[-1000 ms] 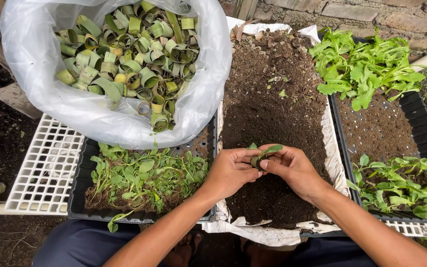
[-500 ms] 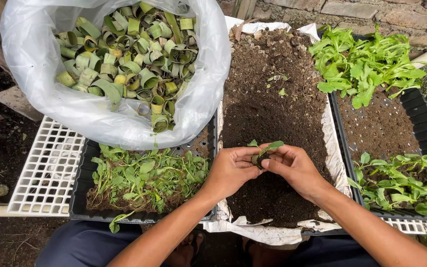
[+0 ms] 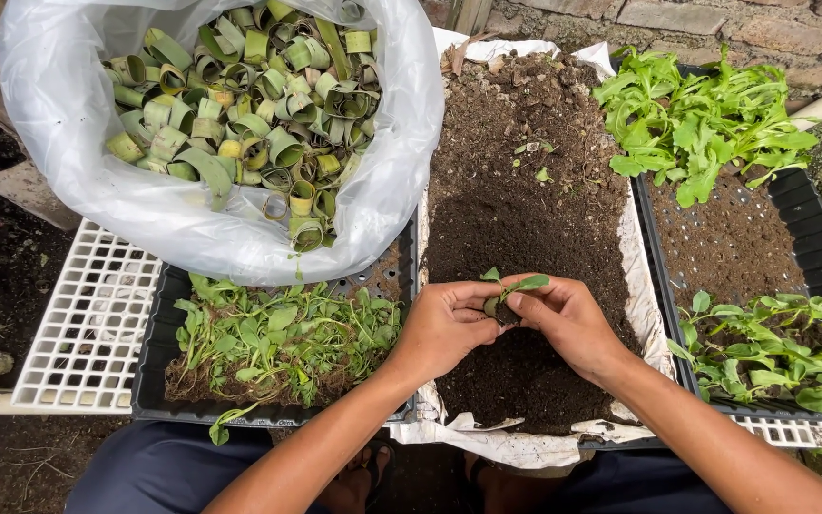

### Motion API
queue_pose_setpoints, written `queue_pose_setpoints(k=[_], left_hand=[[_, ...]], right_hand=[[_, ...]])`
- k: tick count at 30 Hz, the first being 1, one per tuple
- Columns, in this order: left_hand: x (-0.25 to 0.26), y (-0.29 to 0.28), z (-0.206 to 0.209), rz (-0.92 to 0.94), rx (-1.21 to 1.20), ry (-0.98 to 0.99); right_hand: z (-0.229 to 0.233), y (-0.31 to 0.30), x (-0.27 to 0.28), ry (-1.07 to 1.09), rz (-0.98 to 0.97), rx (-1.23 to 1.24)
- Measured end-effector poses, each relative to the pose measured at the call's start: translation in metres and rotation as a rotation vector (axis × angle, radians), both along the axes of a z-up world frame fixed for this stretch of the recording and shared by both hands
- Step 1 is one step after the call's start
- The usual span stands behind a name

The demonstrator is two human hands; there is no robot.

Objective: The person plants small seedlings into a soil-filled tray using rolled leaf cups. They pick seedlings from a tray, place them into the cups, and then insert the cups into the soil, repeating this process multiple times.

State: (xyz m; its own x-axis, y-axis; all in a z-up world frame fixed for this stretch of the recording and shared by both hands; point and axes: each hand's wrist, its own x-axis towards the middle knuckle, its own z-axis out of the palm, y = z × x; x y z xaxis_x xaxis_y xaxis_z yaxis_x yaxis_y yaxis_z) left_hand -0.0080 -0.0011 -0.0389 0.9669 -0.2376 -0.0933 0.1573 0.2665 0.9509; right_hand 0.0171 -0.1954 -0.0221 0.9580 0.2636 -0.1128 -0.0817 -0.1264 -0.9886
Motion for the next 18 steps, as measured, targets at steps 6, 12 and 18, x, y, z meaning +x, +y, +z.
queue_pose_setpoints(k=[6,12,18], left_hand=[[-0.003,0.002,0.009,-0.056,-0.061,0.038],[-0.003,0.004,0.018,-0.115,-0.013,0.028],[-0.003,0.005,0.018,-0.123,-0.019,0.032]], right_hand=[[0.036,-0.003,0.000,-0.269,0.190,-0.118],[0.028,-0.012,0.003,-0.280,0.256,-0.085],[0.031,-0.012,0.000,-0.274,0.279,-0.096]])
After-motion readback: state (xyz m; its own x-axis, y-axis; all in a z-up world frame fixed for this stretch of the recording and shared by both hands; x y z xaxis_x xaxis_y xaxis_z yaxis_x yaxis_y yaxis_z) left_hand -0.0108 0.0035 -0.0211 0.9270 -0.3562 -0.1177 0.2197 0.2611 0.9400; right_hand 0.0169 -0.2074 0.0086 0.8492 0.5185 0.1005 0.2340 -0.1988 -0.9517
